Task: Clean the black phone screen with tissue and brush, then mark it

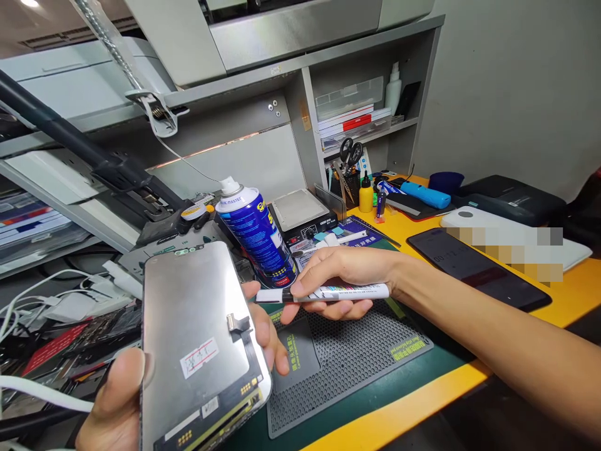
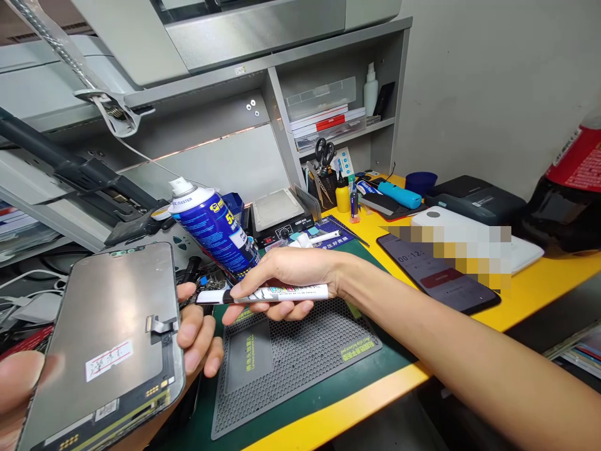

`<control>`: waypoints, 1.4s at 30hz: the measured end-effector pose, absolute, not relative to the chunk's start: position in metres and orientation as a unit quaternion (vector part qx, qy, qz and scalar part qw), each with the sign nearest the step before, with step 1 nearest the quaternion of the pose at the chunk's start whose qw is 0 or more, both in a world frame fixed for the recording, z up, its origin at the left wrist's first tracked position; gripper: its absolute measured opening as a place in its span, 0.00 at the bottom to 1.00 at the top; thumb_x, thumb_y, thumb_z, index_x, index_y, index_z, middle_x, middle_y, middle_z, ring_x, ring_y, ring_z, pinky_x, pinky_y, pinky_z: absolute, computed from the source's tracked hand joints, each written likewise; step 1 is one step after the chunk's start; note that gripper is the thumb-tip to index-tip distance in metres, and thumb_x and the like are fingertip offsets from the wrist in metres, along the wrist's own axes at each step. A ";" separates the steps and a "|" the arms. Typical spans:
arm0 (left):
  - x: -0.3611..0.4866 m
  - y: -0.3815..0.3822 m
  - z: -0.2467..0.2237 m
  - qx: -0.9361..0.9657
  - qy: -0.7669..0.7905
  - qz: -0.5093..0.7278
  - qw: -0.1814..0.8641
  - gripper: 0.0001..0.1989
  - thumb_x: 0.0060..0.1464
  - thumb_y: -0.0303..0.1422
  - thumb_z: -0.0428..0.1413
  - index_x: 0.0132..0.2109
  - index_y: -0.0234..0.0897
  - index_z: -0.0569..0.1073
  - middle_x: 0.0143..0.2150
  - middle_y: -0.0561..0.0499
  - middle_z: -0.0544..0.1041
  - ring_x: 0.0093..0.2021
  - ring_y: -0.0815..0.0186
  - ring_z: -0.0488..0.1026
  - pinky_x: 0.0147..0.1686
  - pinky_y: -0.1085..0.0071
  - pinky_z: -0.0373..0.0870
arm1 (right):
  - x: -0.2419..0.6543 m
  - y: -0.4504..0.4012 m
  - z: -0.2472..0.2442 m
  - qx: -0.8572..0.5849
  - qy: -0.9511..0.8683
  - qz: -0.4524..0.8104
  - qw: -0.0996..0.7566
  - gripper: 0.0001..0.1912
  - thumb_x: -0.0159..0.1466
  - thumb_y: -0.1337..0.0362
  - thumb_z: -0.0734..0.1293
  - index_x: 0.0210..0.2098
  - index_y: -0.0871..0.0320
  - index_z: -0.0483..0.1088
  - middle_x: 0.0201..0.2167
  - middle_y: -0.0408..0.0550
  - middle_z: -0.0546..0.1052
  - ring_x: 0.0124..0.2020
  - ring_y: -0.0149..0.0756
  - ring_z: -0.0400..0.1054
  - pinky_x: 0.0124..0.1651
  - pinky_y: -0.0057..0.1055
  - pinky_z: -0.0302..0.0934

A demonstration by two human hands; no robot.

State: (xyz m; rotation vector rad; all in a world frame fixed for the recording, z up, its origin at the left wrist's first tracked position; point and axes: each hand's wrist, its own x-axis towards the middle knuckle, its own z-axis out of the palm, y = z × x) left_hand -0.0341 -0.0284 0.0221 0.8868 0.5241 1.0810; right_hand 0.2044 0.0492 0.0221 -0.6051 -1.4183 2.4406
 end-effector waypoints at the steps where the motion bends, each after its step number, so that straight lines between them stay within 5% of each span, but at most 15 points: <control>1: -0.034 -0.028 0.022 0.406 0.236 0.492 0.733 0.37 0.48 0.53 0.58 0.61 0.39 0.68 0.40 0.40 0.78 0.36 0.50 0.74 0.33 0.55 0.69 | 0.204 0.048 0.023 -0.209 -0.491 0.836 0.130 0.14 0.64 0.64 0.66 0.44 0.69 0.74 0.20 0.38 0.63 0.15 0.23 0.53 0.10 0.18 0.47; 24: -0.035 -0.028 0.023 0.432 0.244 0.470 0.730 0.36 0.49 0.55 0.56 0.59 0.36 0.70 0.38 0.40 0.77 0.35 0.50 0.73 0.31 0.57 0.68 | 0.204 0.047 0.025 -0.220 -0.523 0.811 0.142 0.14 0.62 0.63 0.68 0.43 0.67 0.74 0.17 0.36 0.62 0.15 0.24 0.52 0.10 0.18 0.47; 42: -0.045 -0.024 0.013 0.463 0.180 0.444 0.746 0.38 0.52 0.56 0.49 0.61 0.34 0.68 0.42 0.35 0.75 0.39 0.45 0.73 0.38 0.47 0.68 | 0.204 0.048 0.023 -0.204 -0.523 0.811 0.164 0.10 0.61 0.62 0.71 0.36 0.60 0.68 0.19 0.36 0.65 0.14 0.23 0.53 0.10 0.17 0.48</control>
